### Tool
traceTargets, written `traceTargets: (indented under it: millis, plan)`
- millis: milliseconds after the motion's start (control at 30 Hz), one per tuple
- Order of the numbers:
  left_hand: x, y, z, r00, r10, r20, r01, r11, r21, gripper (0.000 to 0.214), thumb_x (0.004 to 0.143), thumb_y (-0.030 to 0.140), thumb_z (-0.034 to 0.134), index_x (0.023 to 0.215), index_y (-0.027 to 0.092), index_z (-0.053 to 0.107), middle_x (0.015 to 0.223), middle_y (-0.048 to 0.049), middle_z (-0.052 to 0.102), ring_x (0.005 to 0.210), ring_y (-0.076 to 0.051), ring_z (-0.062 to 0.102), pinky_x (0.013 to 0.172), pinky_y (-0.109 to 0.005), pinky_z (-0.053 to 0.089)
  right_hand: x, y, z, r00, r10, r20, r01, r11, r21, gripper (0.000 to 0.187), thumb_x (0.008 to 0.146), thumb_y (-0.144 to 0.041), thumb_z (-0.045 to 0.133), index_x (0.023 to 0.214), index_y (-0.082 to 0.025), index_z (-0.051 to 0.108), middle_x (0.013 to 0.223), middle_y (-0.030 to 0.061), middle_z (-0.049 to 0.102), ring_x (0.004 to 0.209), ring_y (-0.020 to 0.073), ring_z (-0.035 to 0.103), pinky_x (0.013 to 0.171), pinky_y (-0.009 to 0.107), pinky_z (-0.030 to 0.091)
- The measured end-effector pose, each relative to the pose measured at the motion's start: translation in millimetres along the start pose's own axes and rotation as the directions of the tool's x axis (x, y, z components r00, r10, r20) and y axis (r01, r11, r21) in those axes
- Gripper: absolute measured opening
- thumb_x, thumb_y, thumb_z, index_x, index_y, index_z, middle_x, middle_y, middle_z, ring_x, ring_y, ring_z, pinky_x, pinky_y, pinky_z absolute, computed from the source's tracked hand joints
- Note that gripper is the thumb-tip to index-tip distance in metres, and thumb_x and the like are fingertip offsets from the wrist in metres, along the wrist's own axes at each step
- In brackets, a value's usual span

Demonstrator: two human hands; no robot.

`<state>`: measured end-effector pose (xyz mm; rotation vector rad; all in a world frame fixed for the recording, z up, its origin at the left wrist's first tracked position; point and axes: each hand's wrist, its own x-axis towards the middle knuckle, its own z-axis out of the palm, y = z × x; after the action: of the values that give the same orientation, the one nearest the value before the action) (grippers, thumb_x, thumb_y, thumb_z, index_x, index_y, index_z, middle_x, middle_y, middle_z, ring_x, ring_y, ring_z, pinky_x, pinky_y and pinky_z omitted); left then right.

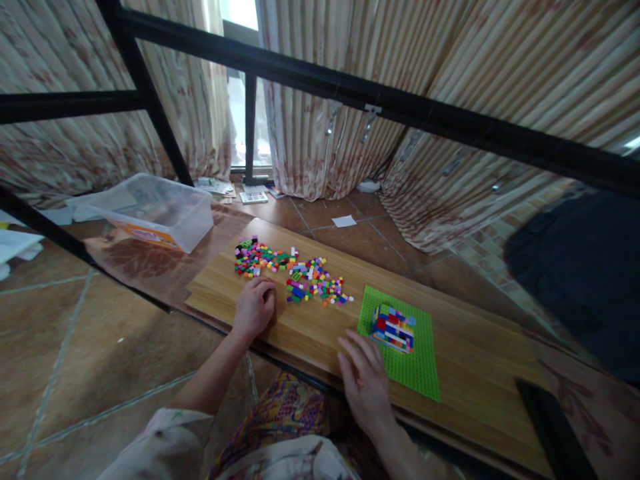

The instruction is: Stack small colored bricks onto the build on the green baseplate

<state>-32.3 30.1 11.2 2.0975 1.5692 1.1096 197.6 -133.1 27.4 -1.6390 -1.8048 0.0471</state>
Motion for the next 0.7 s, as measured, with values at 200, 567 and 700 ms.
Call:
traceTargets:
  millis: [200,567,700]
  plan:
    - [-0.3,-0.1,0.5,1.000,0.017,-0.005,-0.017,1.000,-0.006,0.019,0.084,0.018,0.048,0.081,0.018,0.067,0.094,-0.0081,0.066,0.091,-0.021,0.061,0.086,-0.035,0.051,10.7,-11.0,30.1,0.997,-0.005,0.074,0.003,1.000,0.024,0.025,0.095,-0.026,0.047,0.113,-0.024,0.064,0.121,0.0085,0.063,0.113,0.0238,0.055,0.097,0.045,0.045]
    - [-1.9,0.4,1.4,1.000,-0.010,-0.016,0.010,0.999,-0.037,0.018,0.083,0.015,0.050,0.083,0.019,0.067,0.095,-0.0073,0.066,0.093,-0.020,0.061,0.087,-0.036,0.051,85.4,-14.3,72.8,0.994,-0.078,0.073,0.077,0.997,0.016,0.026,0.091,-0.019,0.049,0.109,-0.019,0.066,0.113,0.0094,0.065,0.107,0.0244,0.054,0.095,0.044,0.043]
    - [-2.1,-0.7,2.4,1.000,-0.007,-0.006,0.006,0.999,-0.043,0.018,0.084,0.014,0.049,0.083,0.019,0.067,0.093,-0.0069,0.066,0.091,-0.020,0.061,0.087,-0.036,0.051,103.6,-16.8,86.3,0.983,-0.145,0.109,0.144,0.989,0.012,0.030,0.087,-0.011,0.050,0.110,-0.021,0.067,0.112,0.0083,0.066,0.106,0.0255,0.051,0.094,0.044,0.042]
